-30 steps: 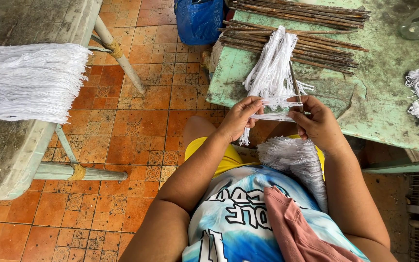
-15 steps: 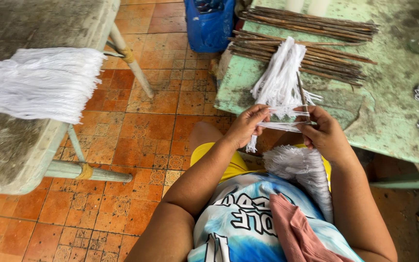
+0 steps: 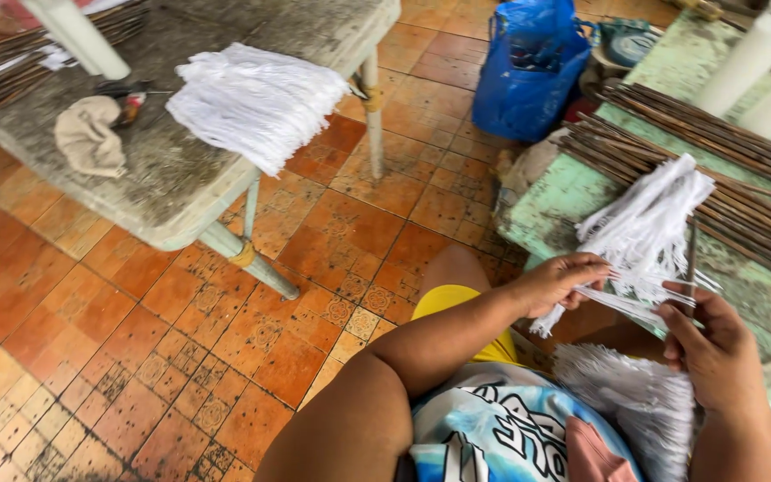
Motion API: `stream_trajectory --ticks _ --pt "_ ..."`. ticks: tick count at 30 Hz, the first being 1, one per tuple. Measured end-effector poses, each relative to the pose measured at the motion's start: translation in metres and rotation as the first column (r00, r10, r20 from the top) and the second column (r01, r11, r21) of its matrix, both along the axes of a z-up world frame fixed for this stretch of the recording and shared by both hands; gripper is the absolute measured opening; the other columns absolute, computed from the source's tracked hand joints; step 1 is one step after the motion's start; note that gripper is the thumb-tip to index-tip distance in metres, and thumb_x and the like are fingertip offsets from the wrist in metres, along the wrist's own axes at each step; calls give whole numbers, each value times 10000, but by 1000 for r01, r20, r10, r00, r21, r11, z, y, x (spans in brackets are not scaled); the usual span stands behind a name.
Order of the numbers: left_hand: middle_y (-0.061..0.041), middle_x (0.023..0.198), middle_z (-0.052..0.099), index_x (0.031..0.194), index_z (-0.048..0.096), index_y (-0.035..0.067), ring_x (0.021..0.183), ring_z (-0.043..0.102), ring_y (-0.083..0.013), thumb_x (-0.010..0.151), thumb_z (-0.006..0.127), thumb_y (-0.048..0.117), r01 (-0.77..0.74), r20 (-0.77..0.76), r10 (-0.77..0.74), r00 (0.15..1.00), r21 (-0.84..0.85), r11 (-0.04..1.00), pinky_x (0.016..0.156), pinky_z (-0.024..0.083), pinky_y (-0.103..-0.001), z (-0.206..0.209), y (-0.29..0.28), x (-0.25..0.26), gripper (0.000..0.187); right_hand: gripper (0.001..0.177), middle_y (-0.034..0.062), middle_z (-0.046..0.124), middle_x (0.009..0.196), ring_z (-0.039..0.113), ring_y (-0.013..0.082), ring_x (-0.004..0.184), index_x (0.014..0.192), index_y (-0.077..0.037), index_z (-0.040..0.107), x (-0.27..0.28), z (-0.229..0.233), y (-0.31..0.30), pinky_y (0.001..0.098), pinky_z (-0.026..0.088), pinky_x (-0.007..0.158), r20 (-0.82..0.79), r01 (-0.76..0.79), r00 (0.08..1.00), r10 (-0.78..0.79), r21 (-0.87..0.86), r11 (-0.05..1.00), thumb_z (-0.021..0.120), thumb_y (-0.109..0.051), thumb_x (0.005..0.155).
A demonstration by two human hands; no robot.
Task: Tying bundles of white cotton yarn onto wooden sticks to prepare candle wicks
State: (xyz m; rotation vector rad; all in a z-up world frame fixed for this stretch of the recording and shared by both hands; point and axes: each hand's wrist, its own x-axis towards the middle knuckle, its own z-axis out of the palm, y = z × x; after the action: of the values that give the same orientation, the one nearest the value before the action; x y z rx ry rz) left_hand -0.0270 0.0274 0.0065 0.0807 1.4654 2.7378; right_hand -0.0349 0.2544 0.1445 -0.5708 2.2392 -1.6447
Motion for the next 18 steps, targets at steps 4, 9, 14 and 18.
stream_trajectory --ticks 4,9,14,18 --pt "-39 948 615 1129 702 134 646 388 -90 1053 641 281 -5 -32 4 999 -33 999 511 328 -195 7 1 3 176 181 108 446 619 391 143 490 1247 -43 589 -4 -12 0 268 318 404 6 -30 1000 30 -77 997 587 -129 1088" --pt "97 722 591 1097 769 199 559 261 -90 807 804 509 148 106 -123 987 -282 948 458 162 -257 39 10 15 426 245 95 447 562 371 137 451 1286 -77 590 15 12 -6 251 287 463 -53 -8 999 8 6 1000 615 -103 1044" --pt "-45 1347 644 1314 608 85 1060 531 -159 634 785 486 45 286 58 957 -340 939 808 386 -388 60 14 21 808 275 90 458 551 374 140 429 1279 -60 585 14 14 -7 274 293 435 -14 21 1000 -21 27 999 627 -105 1010" --pt "-89 1116 763 1105 753 116 965 702 -124 890 777 288 -112 40 125 991 -234 966 438 350 -147 47 12 19 276 290 32 459 695 409 94 482 1271 -56 584 13 15 -6 254 344 414 36 -13 999 16 -64 998 639 -50 987"
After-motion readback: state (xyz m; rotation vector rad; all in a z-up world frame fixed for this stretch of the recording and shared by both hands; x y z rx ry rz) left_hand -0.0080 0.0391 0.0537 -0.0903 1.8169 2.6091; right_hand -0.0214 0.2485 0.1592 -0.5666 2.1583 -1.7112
